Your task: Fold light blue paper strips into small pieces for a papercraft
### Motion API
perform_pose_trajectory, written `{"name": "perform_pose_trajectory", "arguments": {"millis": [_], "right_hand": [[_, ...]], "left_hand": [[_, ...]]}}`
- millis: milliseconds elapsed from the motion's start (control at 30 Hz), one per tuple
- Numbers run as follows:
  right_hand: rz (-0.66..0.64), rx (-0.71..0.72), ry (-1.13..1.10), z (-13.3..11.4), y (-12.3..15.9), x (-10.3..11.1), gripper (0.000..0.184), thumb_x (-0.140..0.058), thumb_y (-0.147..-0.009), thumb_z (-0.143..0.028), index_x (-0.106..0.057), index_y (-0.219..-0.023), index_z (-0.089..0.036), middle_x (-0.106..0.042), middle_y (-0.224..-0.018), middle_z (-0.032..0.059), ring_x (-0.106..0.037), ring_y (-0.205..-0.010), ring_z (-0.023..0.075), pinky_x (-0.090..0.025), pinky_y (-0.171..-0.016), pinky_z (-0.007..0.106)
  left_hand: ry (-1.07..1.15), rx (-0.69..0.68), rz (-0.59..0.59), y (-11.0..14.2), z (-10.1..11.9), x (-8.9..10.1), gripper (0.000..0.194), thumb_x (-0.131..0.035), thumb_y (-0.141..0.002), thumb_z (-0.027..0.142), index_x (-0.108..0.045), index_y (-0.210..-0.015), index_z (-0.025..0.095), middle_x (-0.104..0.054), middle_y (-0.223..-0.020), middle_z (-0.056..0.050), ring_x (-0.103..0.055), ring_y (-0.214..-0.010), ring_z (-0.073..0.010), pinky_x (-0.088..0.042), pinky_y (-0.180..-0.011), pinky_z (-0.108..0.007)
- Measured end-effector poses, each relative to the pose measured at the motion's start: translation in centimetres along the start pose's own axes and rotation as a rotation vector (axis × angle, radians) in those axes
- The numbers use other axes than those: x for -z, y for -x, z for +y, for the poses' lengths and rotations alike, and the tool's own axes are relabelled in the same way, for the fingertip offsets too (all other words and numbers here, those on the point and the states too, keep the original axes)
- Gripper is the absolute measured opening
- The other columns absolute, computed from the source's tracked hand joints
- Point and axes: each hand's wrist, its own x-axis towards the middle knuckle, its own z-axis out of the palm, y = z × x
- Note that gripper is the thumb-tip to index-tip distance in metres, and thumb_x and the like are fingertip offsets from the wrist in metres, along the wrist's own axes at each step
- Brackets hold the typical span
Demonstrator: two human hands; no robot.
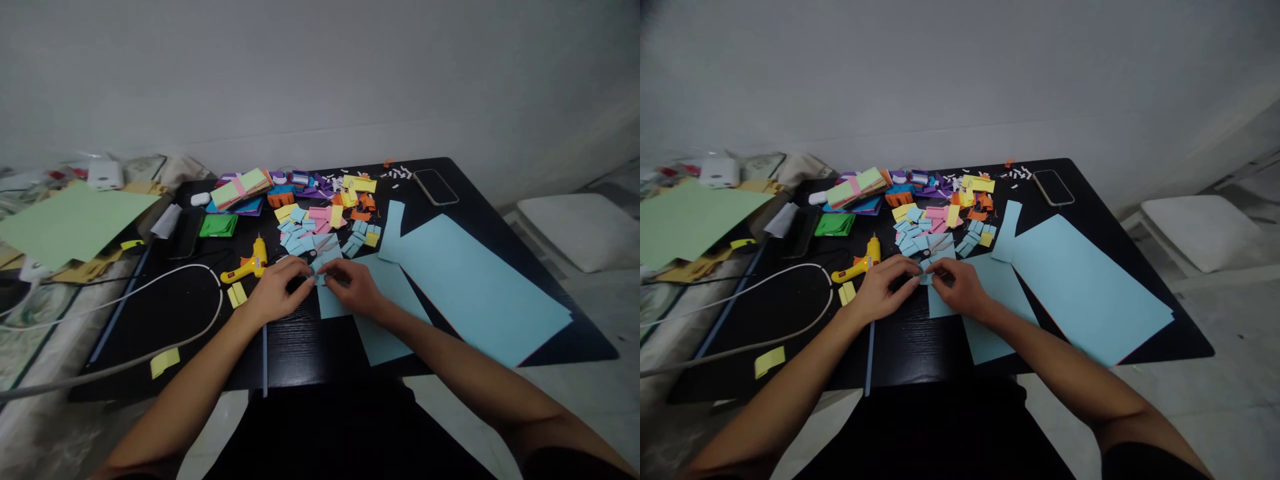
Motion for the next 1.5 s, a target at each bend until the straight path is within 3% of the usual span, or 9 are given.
{"name": "perform_pose_trajectory", "arguments": {"millis": [67, 200, 433, 667, 833, 1000, 1133, 1400, 1500], "right_hand": [[0.019, 0.014, 0.022, -0.2, 0.1, -0.1, 0.010, -0.068, -0.089, -0.025, -0.073, -0.096, -0.020, -0.076, -0.086, 0.0038, -0.072, -0.077, 0.0175, -0.060, -0.076, 0.032], [0.027, -0.034, -0.013, -0.1, 0.2, -0.1, 0.027, -0.083, -0.081, -0.038, -0.072, -0.099, -0.021, -0.077, -0.096, 0.0054, -0.074, -0.077, 0.0186, -0.063, -0.078, 0.034], [-0.005, -0.022, -0.058, 0.0, 0.2, -0.1, 0.026, -0.081, -0.082, -0.031, -0.074, -0.105, -0.023, -0.075, -0.095, 0.0040, -0.073, -0.083, 0.0188, -0.064, -0.081, 0.035], [-0.016, 0.048, 0.014, -0.5, 0.4, 0.0, 0.022, -0.072, -0.087, -0.027, -0.073, -0.108, -0.021, -0.075, -0.098, 0.0052, -0.072, -0.085, 0.0185, -0.063, -0.079, 0.032], [0.021, 0.135, 0.163, -0.1, 0.4, -0.2, 0.011, -0.065, -0.097, -0.030, -0.071, -0.101, -0.022, -0.076, -0.092, 0.0047, -0.072, -0.081, 0.0187, -0.061, -0.080, 0.033], [0.102, 0.242, 0.232, 0.1, 0.2, 0.0, 0.010, -0.064, -0.099, -0.030, -0.068, -0.093, -0.023, -0.072, -0.115, 0.0118, -0.070, -0.112, 0.0257, -0.057, -0.099, 0.044], [0.115, 0.258, 0.197, -0.1, 0.2, 0.1, 0.009, -0.064, -0.100, -0.028, -0.066, -0.093, -0.023, -0.072, -0.123, 0.0115, -0.068, -0.119, 0.0257, -0.055, -0.104, 0.046], [0.111, 0.113, 0.090, -0.7, 0.5, -0.1, 0.011, -0.062, -0.100, -0.032, -0.064, -0.094, -0.024, -0.078, -0.113, 0.0093, -0.074, -0.105, 0.0241, -0.057, -0.097, 0.042], [0.125, 0.104, 0.058, -0.7, 0.5, -0.2, 0.014, -0.063, -0.100, -0.033, -0.063, -0.090, -0.023, -0.078, -0.109, 0.0090, -0.075, -0.099, 0.0225, -0.058, -0.093, 0.040]], "left_hand": [[0.013, 0.009, 0.032, -0.1, 0.0, -0.2, 0.012, -0.057, -0.100, 0.023, -0.068, -0.096, 0.018, -0.073, -0.093, -0.007, -0.070, -0.087, -0.0191, -0.057, -0.081, -0.035], [0.002, 0.085, 0.092, -0.2, 0.1, -0.5, 0.017, -0.057, -0.101, 0.023, -0.069, -0.089, 0.018, -0.073, -0.084, -0.005, -0.069, -0.078, -0.0172, -0.055, -0.073, -0.032], [0.134, 0.330, 0.108, -0.1, 0.0, -0.8, 0.005, -0.069, -0.088, 0.022, -0.068, -0.085, 0.019, -0.072, -0.076, -0.001, -0.068, -0.069, -0.0146, -0.056, -0.065, -0.027], [0.266, 0.431, 0.123, 0.0, -0.4, -1.0, 0.014, -0.070, -0.086, 0.024, -0.068, -0.099, 0.019, -0.073, -0.079, -0.001, -0.071, -0.072, -0.0148, -0.057, -0.067, -0.026], [0.227, 0.410, 0.097, 0.1, -0.8, -1.2, 0.014, -0.068, -0.088, 0.023, -0.075, -0.099, 0.019, -0.076, -0.079, -0.002, -0.073, -0.072, -0.0160, -0.059, -0.070, -0.029], [0.184, 0.392, 0.095, 0.0, -0.8, -1.1, 0.010, -0.069, -0.087, 0.022, -0.075, -0.094, 0.019, -0.075, -0.076, -0.002, -0.071, -0.070, -0.0161, -0.058, -0.068, -0.029], [0.171, 0.384, 0.087, 0.0, -0.7, -1.0, 0.010, -0.069, -0.089, 0.024, -0.075, -0.095, 0.019, -0.075, -0.077, -0.002, -0.071, -0.071, -0.0159, -0.057, -0.066, -0.028], [0.196, 0.372, 0.026, 0.1, -0.8, -0.9, 0.009, -0.069, -0.090, 0.026, -0.073, -0.094, 0.019, -0.075, -0.078, -0.001, -0.070, -0.071, -0.0154, -0.057, -0.069, -0.028], [0.252, 0.386, 0.038, 0.1, -0.6, -1.0, 0.017, -0.071, -0.089, 0.025, -0.071, -0.105, 0.019, -0.075, -0.086, -0.003, -0.072, -0.077, -0.0162, -0.059, -0.072, -0.029]]}}
